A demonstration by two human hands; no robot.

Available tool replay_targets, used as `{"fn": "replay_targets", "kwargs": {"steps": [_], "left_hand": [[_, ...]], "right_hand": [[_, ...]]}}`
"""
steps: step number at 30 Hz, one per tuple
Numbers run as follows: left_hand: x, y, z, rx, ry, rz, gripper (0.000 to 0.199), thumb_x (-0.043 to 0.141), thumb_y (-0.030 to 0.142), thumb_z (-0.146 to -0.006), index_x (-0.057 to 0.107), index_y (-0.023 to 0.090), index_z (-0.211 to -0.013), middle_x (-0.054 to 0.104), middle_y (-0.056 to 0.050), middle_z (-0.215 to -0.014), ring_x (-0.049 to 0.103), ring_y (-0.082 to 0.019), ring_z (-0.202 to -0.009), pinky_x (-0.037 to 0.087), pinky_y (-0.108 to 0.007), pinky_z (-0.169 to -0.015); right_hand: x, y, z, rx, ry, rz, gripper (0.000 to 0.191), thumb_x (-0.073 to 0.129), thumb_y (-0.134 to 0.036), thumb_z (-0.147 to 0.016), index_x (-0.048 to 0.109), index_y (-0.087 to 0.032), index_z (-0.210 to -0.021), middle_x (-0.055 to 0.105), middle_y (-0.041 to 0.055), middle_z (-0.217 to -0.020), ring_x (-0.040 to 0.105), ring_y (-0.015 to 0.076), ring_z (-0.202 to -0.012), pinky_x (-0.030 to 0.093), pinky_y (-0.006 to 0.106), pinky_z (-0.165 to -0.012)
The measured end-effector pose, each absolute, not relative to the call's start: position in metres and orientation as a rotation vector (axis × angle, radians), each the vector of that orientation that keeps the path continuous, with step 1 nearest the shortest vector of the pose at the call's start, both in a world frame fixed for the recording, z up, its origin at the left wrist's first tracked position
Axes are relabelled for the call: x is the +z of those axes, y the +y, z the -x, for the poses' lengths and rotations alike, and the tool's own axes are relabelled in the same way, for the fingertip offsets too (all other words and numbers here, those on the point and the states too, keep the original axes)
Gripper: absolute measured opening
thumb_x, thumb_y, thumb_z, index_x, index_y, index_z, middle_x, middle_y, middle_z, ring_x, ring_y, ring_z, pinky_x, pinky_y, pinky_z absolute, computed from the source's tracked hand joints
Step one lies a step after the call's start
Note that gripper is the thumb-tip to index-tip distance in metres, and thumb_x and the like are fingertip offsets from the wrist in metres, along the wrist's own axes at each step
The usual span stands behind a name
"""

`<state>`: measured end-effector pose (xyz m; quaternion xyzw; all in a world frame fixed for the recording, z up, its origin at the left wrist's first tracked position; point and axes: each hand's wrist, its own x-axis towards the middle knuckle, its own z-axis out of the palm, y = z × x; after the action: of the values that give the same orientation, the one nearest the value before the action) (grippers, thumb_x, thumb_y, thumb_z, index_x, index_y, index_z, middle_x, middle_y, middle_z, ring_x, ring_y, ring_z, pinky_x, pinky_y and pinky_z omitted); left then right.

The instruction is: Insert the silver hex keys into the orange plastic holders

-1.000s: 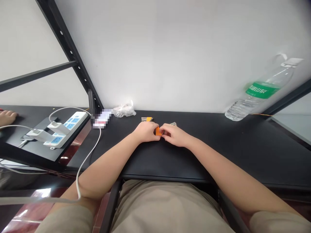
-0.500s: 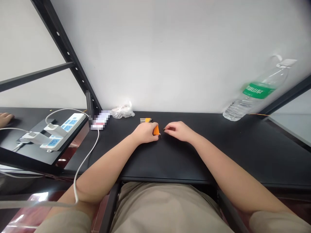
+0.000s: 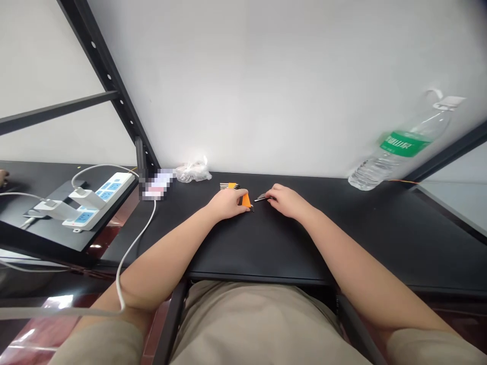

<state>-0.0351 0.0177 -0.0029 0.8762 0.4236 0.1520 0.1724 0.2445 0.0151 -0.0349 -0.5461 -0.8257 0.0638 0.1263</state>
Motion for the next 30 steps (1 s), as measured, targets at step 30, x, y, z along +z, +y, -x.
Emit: {"fn": "replay_targets", "kwargs": {"steps": [30], "left_hand": [[-0.010, 0.019, 0.032, 0.425, 1.293, -2.558, 0.028, 0.068, 0.052, -0.082, 0.057, 0.025, -0.084, 0.065, 0.001, -0.078, 0.059, -0.018, -0.071, 0.032, -0.030, -0.057]], "right_hand": [[-0.016, -0.004, -0.229, 0.470, -2.459, 1.308, 0.022, 0.051, -0.027, -0.099, 0.070, -0.027, -0.109, 0.066, 0.0062, -0.109, 0.063, 0.0209, -0.087, 0.051, 0.037, -0.079]]}}
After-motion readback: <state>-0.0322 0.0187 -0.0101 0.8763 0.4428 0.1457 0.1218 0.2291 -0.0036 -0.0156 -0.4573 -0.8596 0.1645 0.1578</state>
